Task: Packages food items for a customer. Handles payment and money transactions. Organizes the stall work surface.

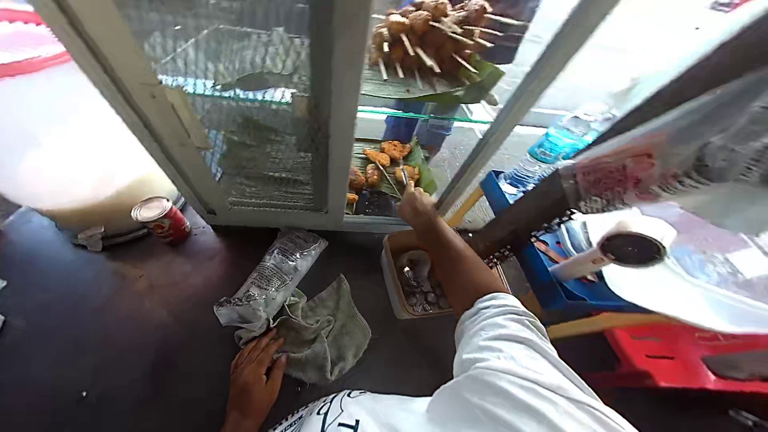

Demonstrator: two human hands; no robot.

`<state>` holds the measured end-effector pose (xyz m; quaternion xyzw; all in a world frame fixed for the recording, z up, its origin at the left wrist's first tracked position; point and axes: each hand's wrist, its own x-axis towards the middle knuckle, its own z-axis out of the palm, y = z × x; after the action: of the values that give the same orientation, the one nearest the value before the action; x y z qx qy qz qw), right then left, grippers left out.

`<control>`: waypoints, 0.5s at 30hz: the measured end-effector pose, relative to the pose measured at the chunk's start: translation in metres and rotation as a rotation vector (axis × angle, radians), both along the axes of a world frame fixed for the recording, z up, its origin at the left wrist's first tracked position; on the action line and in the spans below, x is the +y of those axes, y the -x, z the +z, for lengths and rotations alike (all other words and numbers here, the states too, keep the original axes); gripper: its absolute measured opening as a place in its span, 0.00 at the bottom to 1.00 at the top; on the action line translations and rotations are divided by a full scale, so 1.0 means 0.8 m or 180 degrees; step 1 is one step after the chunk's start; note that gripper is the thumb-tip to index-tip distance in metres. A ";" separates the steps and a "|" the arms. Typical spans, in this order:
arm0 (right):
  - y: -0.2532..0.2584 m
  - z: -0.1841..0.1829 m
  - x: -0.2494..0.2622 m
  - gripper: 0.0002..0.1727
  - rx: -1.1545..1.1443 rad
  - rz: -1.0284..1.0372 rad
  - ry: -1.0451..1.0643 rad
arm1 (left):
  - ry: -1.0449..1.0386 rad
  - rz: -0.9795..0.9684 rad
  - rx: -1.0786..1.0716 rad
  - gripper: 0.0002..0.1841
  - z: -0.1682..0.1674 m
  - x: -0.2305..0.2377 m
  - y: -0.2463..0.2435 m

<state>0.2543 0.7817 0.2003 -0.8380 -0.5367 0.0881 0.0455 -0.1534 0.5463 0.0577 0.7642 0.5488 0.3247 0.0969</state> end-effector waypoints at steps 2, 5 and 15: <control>0.004 0.006 -0.028 0.33 0.0223 0.0505 -0.0199 | 0.0014 -0.0076 -0.0009 0.23 0.000 0.000 0.004; 0.022 0.072 -0.116 0.29 0.0809 0.1577 -0.0249 | 0.0068 -0.0221 -0.0027 0.22 0.001 -0.001 0.008; -0.157 0.171 -0.452 0.34 -0.0427 -0.1171 -0.1641 | 0.0222 -0.0308 0.0247 0.27 0.019 -0.007 -0.002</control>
<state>0.3798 0.4199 0.3374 -0.8857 -0.3826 -0.1159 0.2359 -0.1517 0.5404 0.0728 0.7980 0.5255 0.2704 0.1177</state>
